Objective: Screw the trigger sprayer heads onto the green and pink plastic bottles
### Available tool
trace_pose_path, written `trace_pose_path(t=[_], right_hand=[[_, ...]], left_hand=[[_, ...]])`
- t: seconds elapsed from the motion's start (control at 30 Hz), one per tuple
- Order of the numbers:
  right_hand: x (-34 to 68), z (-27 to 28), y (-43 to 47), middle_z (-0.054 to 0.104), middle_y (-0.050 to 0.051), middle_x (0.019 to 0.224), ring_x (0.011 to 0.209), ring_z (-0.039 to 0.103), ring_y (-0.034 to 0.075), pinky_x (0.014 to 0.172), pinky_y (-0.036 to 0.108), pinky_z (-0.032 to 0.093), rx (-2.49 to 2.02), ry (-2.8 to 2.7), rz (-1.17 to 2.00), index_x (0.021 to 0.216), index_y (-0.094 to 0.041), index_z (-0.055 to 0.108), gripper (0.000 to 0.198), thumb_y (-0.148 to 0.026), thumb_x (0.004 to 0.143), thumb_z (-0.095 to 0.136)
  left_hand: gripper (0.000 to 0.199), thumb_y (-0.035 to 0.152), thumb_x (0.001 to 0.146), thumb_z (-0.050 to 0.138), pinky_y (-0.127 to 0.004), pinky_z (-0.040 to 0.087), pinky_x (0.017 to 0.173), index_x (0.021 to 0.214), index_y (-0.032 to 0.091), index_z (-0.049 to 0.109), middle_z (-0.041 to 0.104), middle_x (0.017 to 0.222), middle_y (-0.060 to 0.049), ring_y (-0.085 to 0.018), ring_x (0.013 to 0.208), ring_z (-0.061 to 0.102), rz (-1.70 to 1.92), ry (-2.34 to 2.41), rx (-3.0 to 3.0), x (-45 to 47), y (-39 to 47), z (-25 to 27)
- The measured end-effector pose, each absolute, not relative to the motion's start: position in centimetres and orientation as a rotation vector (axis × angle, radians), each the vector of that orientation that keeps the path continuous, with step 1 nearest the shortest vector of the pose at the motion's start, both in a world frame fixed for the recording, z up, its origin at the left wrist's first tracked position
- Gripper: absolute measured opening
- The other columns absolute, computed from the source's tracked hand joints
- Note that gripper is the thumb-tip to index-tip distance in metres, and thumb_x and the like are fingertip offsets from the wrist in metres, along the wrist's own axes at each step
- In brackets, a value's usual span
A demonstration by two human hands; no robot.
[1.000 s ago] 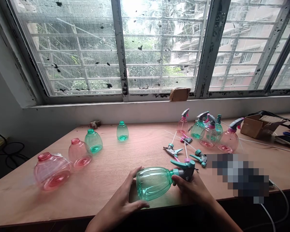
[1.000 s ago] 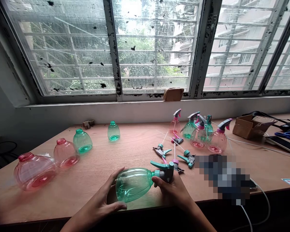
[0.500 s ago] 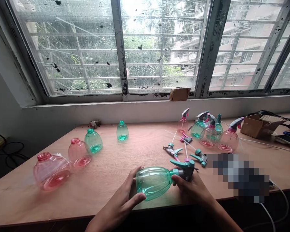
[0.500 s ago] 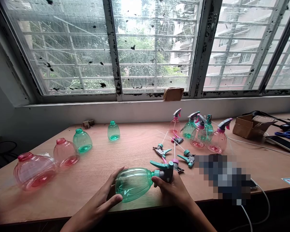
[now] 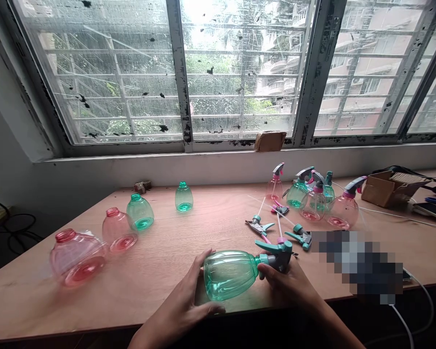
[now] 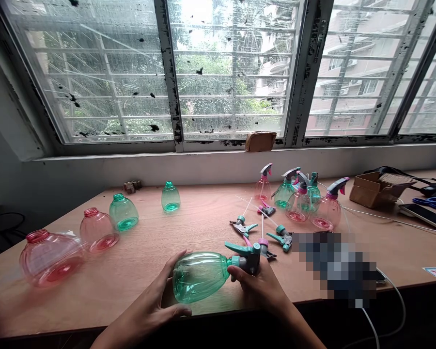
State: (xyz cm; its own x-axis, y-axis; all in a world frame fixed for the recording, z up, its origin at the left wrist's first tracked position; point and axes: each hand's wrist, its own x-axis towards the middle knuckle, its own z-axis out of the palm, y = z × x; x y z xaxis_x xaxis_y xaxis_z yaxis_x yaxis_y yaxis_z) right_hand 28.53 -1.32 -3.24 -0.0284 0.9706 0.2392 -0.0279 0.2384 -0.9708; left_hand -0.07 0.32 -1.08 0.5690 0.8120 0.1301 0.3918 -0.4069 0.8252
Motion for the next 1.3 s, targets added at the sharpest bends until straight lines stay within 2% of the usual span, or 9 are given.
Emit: trace_pose_path(t=[0.27, 0.4, 0.57, 0.9, 1.0, 1.17, 1.3], right_hand=[[28.44, -3.11, -1.4, 0.069, 0.002, 0.063, 0.054, 0.056, 0.017, 0.053, 0.028, 0.042, -1.03, -1.335, 1.042, 0.083, -0.016, 0.07, 0.038, -0.053, 0.077, 0.079], [28.39, -3.02, -1.45, 0.069, 0.002, 0.063, 0.054, 0.056, 0.017, 0.053, 0.029, 0.043, -1.024, -1.332, 1.041, 0.081, -0.017, 0.071, 0.037, -0.052, 0.077, 0.08], [28.44, -3.02, -1.39, 0.069, 0.002, 0.065, 0.055, 0.057, 0.017, 0.054, 0.029, 0.045, -1.011, -1.337, 1.035, 0.08, -0.017, 0.073, 0.035, -0.051, 0.078, 0.079], [28.45, -3.26, -1.33, 0.068, 0.002, 0.065, 0.052, 0.054, 0.015, 0.052, 0.028, 0.042, -0.989, -1.336, 1.044, 0.084, -0.017, 0.074, 0.033, -0.049, 0.078, 0.079], [28.42, -3.19, -1.31, 0.068, 0.002, 0.064, 0.053, 0.055, 0.016, 0.053, 0.029, 0.044, -0.992, -1.337, 1.043, 0.081, -0.017, 0.073, 0.033, -0.049, 0.078, 0.079], [28.35, -3.12, -1.28, 0.07, 0.003, 0.065, 0.055, 0.058, 0.018, 0.056, 0.03, 0.048, -0.991, -1.325, 1.046, 0.084, -0.016, 0.074, 0.036, -0.051, 0.077, 0.08], [28.4, -3.08, -1.36, 0.07, 0.003, 0.064, 0.056, 0.059, 0.018, 0.056, 0.03, 0.047, -1.004, -1.324, 1.044, 0.081, -0.017, 0.074, 0.036, -0.051, 0.076, 0.08]], left_hand=[[0.065, 0.048, 0.1, 0.055, -0.05, 0.027, 0.123, 0.155, 0.039, 0.022, 0.027, 0.166, -0.003, -0.033, 0.15, 0.03, 0.676, 0.93, 1.954, -0.47, 0.07, -0.89], [0.068, 0.048, 0.098, 0.058, -0.051, 0.028, 0.123, 0.155, 0.037, 0.023, 0.029, 0.165, -0.004, -0.034, 0.149, 0.032, 0.678, 0.934, 1.938, -0.41, 0.16, -0.94], [0.086, 0.035, 0.087, 0.076, -0.051, 0.029, 0.123, 0.155, 0.037, 0.022, 0.031, 0.164, -0.005, -0.035, 0.148, 0.031, 0.691, 0.936, 1.964, -0.15, 0.29, -1.05], [0.092, 0.028, 0.083, 0.08, -0.048, 0.028, 0.124, 0.153, 0.04, 0.021, 0.031, 0.164, -0.002, -0.032, 0.149, 0.031, 0.674, 0.945, 1.982, -0.01, 0.1, -0.68], [0.088, 0.035, 0.086, 0.078, -0.05, 0.026, 0.124, 0.154, 0.038, 0.023, 0.032, 0.163, -0.004, -0.034, 0.148, 0.032, 0.678, 0.938, 1.977, -0.18, 0.11, -0.72], [0.068, 0.047, 0.099, 0.057, -0.051, 0.026, 0.123, 0.156, 0.037, 0.021, 0.03, 0.165, -0.005, -0.033, 0.148, 0.033, 0.678, 0.921, 1.968, -0.43, 0.34, -1.12], [0.071, 0.046, 0.097, 0.062, -0.049, 0.028, 0.123, 0.154, 0.041, 0.02, 0.03, 0.165, -0.002, -0.032, 0.148, 0.034, 0.676, 0.926, 1.963, -0.35, 0.25, -1.11]])
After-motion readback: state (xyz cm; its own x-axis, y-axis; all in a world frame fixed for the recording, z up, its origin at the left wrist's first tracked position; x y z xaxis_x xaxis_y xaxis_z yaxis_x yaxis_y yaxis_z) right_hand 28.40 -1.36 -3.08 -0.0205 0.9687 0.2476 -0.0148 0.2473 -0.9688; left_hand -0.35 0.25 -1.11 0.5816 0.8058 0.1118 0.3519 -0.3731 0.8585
